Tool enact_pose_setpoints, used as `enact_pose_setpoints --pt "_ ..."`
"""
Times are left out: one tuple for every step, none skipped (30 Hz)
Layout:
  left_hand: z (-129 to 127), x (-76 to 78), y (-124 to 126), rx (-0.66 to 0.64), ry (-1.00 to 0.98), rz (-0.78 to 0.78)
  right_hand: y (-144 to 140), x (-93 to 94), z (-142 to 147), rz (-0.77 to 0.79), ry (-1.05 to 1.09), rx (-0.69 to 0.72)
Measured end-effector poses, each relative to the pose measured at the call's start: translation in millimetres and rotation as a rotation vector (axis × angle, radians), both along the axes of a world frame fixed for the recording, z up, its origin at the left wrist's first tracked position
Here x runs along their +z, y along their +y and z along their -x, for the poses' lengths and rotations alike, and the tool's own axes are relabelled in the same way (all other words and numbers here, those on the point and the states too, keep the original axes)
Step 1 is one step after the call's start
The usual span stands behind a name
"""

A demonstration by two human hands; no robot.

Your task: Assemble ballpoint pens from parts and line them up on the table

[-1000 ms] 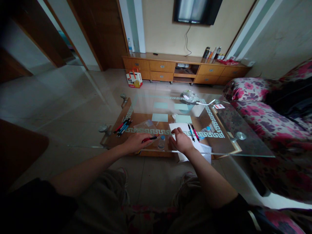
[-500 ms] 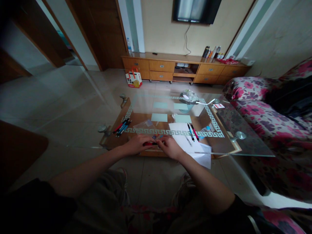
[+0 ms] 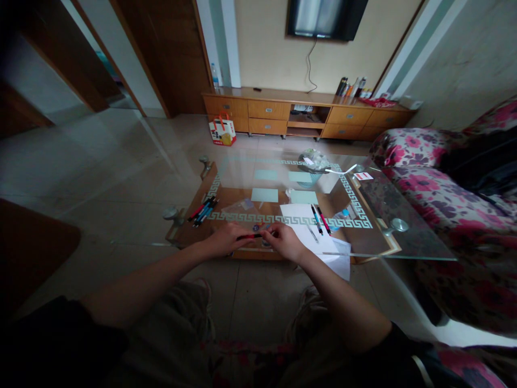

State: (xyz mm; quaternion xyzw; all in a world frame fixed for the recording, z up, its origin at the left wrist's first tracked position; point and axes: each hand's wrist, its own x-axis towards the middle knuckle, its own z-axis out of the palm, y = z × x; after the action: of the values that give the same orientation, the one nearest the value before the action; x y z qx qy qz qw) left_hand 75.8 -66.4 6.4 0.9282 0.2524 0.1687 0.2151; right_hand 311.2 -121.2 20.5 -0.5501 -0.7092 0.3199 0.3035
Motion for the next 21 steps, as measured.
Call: enact_pose_setpoints --pt "0.0 -0.2 0.2 -0.003 -0.005 0.0 0.5 -0.6 -0.3 0.002 0.007 -0.002" --pt "0.0 -0.2 0.4 -0.005 -0.007 -0.001 1.0 -1.0 -0.6 0.004 0.013 -0.001" --pt "-0.1 0.2 0.4 -0.005 -0.008 -0.002 1.4 -1.2 -0.8 0.007 0.018 0.002" --pt "-0.1 0.7 0.3 -0.005 -0.009 -0.003 1.7 -1.2 -1.1 0.012 0.023 0.006" --pt "-0.1 1.2 0.2 -0.003 -0.009 -0.004 1.9 -1.0 -1.4 0.016 0.028 0.008" --pt "-0.2 1.7 0.1 0.0 -0.01 -0.005 2.0 -0.7 -1.6 0.018 0.035 0.008" --pt "-0.2 2.1 0.0 0.003 -0.012 -0.003 2.0 -0.3 -1.7 0.019 0.042 0.004" --pt "-0.3 2.3 -0.1 0.003 -0.014 0.0 2.0 0.2 -1.8 0.022 0.049 -0.001" --pt "-0.4 2.4 -0.1 0.001 -0.016 0.003 1.9 0.7 -1.8 0.026 0.054 -0.004" --pt "-0.5 2.3 -0.1 0.0 -0.019 0.006 1.8 1.1 -1.8 0.031 0.059 -0.006" --pt "-0.6 2.1 -0.1 -0.002 -0.022 0.007 1.7 1.4 -1.8 0.037 0.063 -0.008" --pt "-0.7 1.9 0.0 -0.004 -0.026 0.007 1.7 1.6 -1.8 0.042 0.067 -0.008" --pt "-0.9 1.6 0.0 -0.006 -0.029 0.006 1.9 1.6 -1.9 0.042 0.072 -0.007" --pt "-1.0 1.3 0.0 -0.006 -0.032 0.005 2.1 1.4 -2.0 0.038 0.079 -0.005" --pt "-1.0 1.0 0.1 -0.008 -0.032 0.004 2.4 1.0 -2.3 0.034 0.086 -0.001" --pt "-1.1 0.8 0.1 -0.01 -0.031 0.004 2.7 0.6 -2.6 0.031 0.093 0.002" --pt "-1.1 0.7 0.1 -0.009 -0.028 0.003 3.1 0.2 -2.8 0.03 0.1 0.006" --pt "-1.0 0.6 0.1 -0.008 -0.024 0.002 3.4 -0.1 -3.1 0.03 0.105 0.008" --pt "-0.9 0.6 0.0 -0.006 -0.02 0.001 3.6 -0.4 -3.3 0.03 0.109 0.011" --pt "-0.8 0.7 0.0 -0.004 -0.015 0.0 3.7 -0.5 -3.5 0.032 0.112 0.014" --pt "-0.7 0.8 -0.1 -0.001 -0.011 -0.002 3.8 -0.4 -3.6 0.032 0.113 0.016"
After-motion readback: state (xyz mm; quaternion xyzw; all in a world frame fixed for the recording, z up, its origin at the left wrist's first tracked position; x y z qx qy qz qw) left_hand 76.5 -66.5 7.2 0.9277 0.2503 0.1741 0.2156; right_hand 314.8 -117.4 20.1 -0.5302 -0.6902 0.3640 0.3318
